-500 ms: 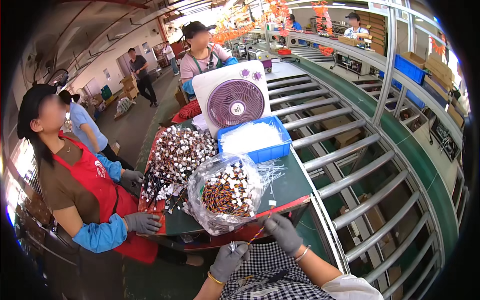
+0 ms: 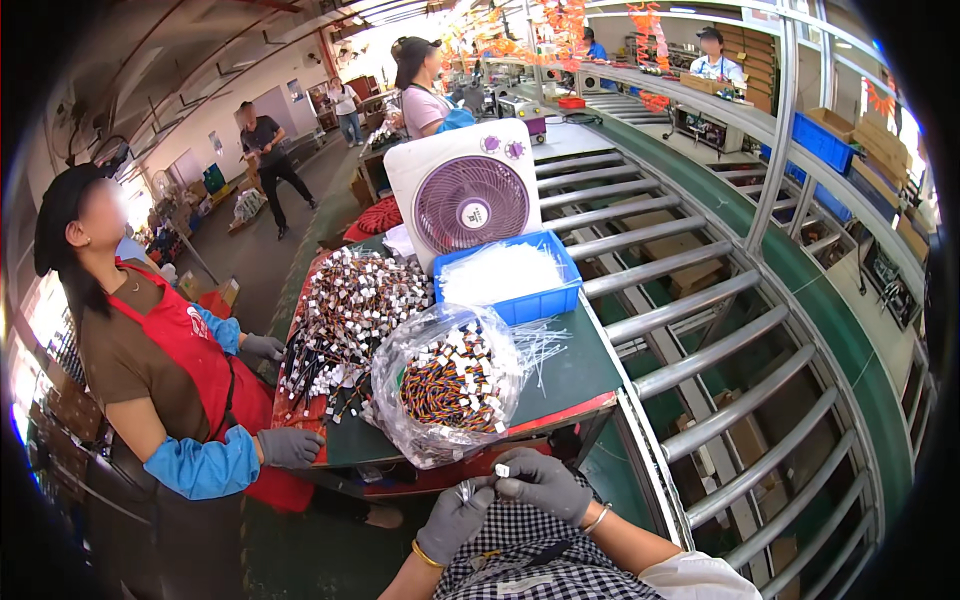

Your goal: The person assembles internal wiring and components within an electronic device housing by hand, connecting wires, a circuit board, a connector, and a wire harness.

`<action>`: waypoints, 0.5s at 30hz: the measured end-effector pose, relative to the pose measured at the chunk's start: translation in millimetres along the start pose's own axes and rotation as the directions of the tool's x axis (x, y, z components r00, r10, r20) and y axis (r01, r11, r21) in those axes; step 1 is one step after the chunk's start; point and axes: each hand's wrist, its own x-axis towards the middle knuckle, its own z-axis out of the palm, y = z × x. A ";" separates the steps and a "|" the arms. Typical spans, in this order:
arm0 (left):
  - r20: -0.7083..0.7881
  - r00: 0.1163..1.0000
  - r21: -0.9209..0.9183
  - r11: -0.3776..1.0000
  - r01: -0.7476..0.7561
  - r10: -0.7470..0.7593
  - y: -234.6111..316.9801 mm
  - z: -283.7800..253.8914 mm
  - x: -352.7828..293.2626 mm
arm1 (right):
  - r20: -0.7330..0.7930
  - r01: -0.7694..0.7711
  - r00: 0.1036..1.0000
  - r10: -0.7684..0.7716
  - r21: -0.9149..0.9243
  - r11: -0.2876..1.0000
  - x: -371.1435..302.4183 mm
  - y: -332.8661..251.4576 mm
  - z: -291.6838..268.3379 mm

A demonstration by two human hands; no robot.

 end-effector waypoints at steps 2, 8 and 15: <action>0.091 0.994 -0.117 0.990 0.075 -0.065 12.2 0.7 2.5 | 0.050 -0.180 0.984 0.174 0.178 0.968 -2.3 -0.3 4.2; 0.143 0.971 -0.194 0.957 0.218 -0.192 29.7 1.9 -1.2 | 0.054 -0.106 0.993 0.105 0.010 0.994 0.0 -18.7 -1.8; 0.092 0.980 -0.286 0.938 0.198 -0.179 28.2 -2.5 -8.1 | 0.222 0.136 0.972 -0.074 -0.279 0.951 13.5 -25.8 -11.5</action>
